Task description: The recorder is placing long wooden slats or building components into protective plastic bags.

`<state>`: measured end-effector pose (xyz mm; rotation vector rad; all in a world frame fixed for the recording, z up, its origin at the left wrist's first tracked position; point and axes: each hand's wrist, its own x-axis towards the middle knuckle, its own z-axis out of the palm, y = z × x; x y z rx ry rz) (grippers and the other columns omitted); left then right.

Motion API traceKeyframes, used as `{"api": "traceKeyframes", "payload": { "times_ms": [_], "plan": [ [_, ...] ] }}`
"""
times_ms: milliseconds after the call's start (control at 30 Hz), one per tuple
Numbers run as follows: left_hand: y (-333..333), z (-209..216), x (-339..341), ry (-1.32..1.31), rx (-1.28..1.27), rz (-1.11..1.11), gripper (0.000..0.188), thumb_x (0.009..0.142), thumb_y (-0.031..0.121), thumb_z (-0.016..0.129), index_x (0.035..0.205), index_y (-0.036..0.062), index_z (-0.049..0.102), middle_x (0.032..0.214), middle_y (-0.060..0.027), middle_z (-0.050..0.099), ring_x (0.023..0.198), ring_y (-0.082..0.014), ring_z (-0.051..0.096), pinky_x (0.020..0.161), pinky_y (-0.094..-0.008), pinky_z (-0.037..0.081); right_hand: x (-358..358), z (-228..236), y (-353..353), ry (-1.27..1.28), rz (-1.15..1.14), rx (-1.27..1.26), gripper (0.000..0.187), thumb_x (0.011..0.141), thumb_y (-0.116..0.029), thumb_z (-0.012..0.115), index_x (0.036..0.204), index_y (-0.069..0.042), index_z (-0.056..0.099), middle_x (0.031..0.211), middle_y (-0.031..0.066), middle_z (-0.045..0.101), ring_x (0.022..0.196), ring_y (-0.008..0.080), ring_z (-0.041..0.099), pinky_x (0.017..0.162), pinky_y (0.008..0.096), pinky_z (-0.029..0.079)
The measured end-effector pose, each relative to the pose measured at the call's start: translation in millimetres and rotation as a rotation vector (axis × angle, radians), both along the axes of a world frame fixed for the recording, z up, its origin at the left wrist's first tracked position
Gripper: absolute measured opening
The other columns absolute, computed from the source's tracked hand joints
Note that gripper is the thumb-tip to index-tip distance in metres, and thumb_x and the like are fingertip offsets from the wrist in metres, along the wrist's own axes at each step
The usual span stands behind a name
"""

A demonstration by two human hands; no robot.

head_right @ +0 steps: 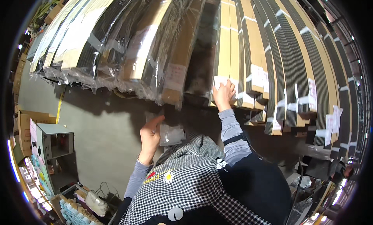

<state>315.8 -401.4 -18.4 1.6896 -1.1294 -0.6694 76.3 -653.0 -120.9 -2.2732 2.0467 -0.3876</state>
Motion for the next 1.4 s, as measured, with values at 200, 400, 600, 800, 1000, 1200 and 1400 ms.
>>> {"api": "traceKeyframes", "payload": {
  "times_ms": [200, 400, 600, 800, 1000, 1200, 1400],
  "plan": [
    [28.0, 31.3, -10.6, 0.040, -0.183, 0.006, 0.034, 0.086, -0.012, 0.050, 0.113, 0.0011, 0.066, 0.104, -0.0119, 0.071, 0.099, -0.0220, 0.068, 0.088, -0.0306, 0.051, 5.1, -22.5, 35.2, 0.067, -0.021, -0.117, 0.068, 0.071, -0.020, 0.078, 0.134, -0.021, 0.054, 0.152, 0.0205, 0.029, 0.136, 0.0394, 0.030, 0.100, 0.0548, 0.032],
    [85.8, 47.0, -30.9, 0.356, -0.294, 0.061, 0.031, 0.094, -0.004, 0.056, 0.124, -0.0017, 0.060, 0.105, -0.0098, 0.070, 0.100, -0.0127, 0.063, 0.088, -0.0245, 0.047, -11.9, 8.9, 126.4, -0.113, 0.020, -0.129, 0.073, 0.068, -0.014, 0.071, 0.138, -0.018, 0.052, 0.151, 0.0197, 0.032, 0.134, 0.0404, 0.030, 0.098, 0.0551, 0.032],
    [113.4, 56.1, -49.2, 0.474, -0.354, 0.032, 0.029, 0.096, 0.001, 0.058, 0.125, -0.0015, 0.059, 0.104, -0.0088, 0.070, 0.094, -0.0100, 0.061, 0.082, -0.0228, 0.046, -40.0, 80.4, 262.6, -1.224, 0.447, 0.448, 0.032, 0.085, -0.033, 0.073, 0.097, -0.003, 0.070, 0.115, 0.0110, 0.057, 0.106, 0.0229, 0.054, 0.089, 0.0340, 0.041],
    [120.0, 65.3, -79.6, 0.672, -0.330, 0.009, 0.030, 0.092, 0.001, 0.064, 0.122, -0.0016, 0.060, 0.102, -0.0083, 0.070, 0.096, -0.0115, 0.062, 0.086, -0.0242, 0.048, -23.6, 162.7, 320.5, -0.952, 0.720, -0.062, 0.024, 0.079, -0.016, 0.079, 0.083, -0.005, 0.058, 0.093, 0.0070, 0.055, 0.089, 0.0220, 0.053, 0.085, 0.0342, 0.041],
    [135.1, 62.8, -90.4, 0.649, -0.202, -0.193, 0.017, 0.088, 0.005, 0.071, 0.103, -0.0011, 0.066, 0.087, -0.0021, 0.067, 0.079, -0.0079, 0.061, 0.071, -0.0217, 0.048, -34.4, 175.7, 315.0, -1.178, 0.520, -0.182, 0.015, 0.083, -0.008, 0.074, 0.097, -0.004, 0.073, 0.090, 0.0033, 0.055, 0.085, 0.0175, 0.053, 0.079, 0.0290, 0.043],
    [126.9, 19.5, -99.3, 0.712, 0.063, -0.331, 0.029, 0.097, 0.026, 0.064, 0.084, 0.0011, 0.068, 0.081, 0.0004, 0.064, 0.069, -0.0051, 0.053, 0.061, -0.0208, 0.041, -49.5, 163.0, 315.4, -1.717, 0.509, 0.287, 0.028, 0.089, -0.014, 0.072, 0.069, -0.004, 0.056, 0.091, 0.0036, 0.056, 0.087, 0.0132, 0.052, 0.079, 0.0268, 0.041],
    [130.6, 7.1, -114.7, 1.232, -0.075, -0.373, 0.043, 0.097, 0.038, 0.061, 0.074, 0.0027, 0.061, 0.079, -0.0044, 0.059, 0.070, -0.0098, 0.049, 0.062, -0.0243, 0.039, -78.6, 126.5, 316.0, -2.057, 0.484, 0.915, 0.028, 0.096, -0.027, 0.062, 0.075, -0.008, 0.058, 0.067, 0.0032, 0.056, 0.081, 0.0201, 0.054, 0.083, 0.0359, 0.043]
  ]
}}
